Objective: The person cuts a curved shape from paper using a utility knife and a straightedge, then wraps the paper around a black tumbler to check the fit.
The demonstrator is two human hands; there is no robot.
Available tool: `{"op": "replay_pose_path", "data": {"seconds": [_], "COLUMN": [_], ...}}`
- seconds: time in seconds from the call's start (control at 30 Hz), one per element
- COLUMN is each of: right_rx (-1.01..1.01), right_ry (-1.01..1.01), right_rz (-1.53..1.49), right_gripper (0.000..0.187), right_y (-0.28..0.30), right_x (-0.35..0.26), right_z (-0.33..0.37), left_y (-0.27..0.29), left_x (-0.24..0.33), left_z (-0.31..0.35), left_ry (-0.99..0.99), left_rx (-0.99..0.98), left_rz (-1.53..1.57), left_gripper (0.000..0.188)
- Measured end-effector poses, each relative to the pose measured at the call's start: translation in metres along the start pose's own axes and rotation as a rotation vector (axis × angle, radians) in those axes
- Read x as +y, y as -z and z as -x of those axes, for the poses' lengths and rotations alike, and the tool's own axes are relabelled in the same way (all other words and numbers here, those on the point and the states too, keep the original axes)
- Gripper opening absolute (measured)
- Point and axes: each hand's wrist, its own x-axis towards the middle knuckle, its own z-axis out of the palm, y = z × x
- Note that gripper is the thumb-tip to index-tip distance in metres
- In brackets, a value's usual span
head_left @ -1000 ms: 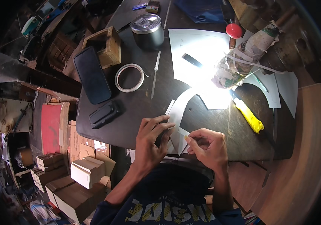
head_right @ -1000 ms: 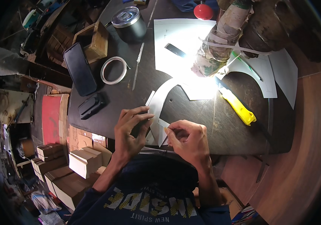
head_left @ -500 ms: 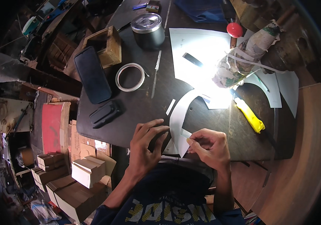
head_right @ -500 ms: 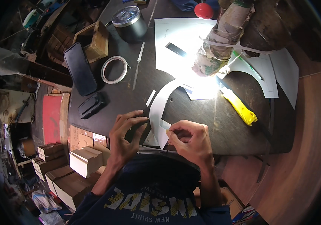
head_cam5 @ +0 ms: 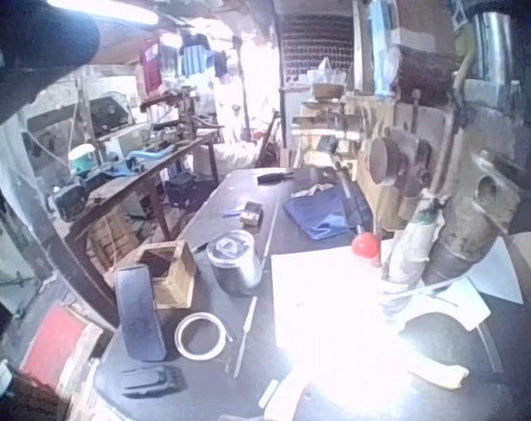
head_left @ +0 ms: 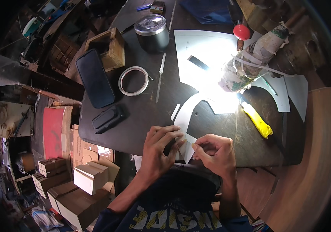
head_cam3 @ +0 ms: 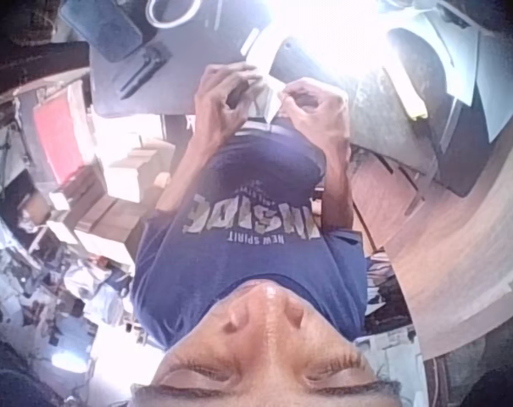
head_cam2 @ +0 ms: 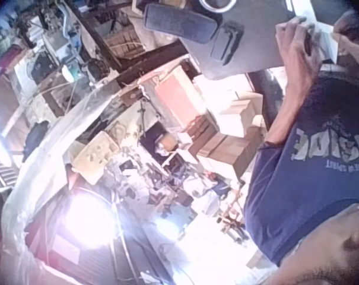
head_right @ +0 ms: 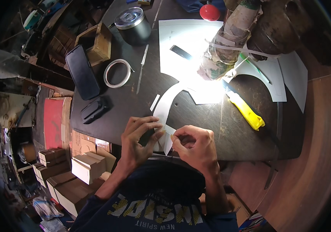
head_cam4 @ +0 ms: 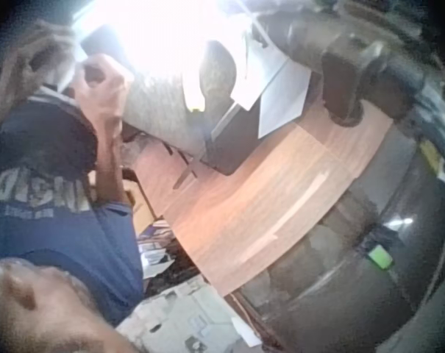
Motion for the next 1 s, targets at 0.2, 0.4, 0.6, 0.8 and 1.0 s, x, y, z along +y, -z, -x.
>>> {"op": "replay_pose_path", "data": {"seconds": [0.2, 0.4, 0.6, 0.8, 1.0], "right_rx": [0.165, 0.615, 0.462, 0.297, 0.344], "right_ry": [-0.045, 0.262, 0.162, 0.043, 0.052], "right_rz": [0.188, 0.759, 0.867, 0.876, 1.026], "right_gripper": [0.008, 0.041, 0.043, 0.032, 0.036], "right_y": [0.017, 0.116, 0.158, 0.166, 0.15], "right_x": [-0.017, 0.019, 0.037, 0.033, 0.022], "right_z": [0.011, 0.006, 0.001, -0.002, 0.004], "left_y": [0.001, 0.014, 0.022, 0.014, 0.006], "left_x": [0.005, 0.009, -0.018, 0.024, 0.045], "left_z": [-0.004, -0.019, -0.03, 0.016, 0.031], "left_ry": [0.048, 0.012, -0.288, -0.252, 0.033], "left_rx": [-0.022, -0.152, -0.332, -0.354, -0.313], "left_rz": [-0.023, -0.156, -0.212, -0.524, -0.385], "left_gripper": [0.022, 0.022, 0.042, 0.059, 0.061]}}
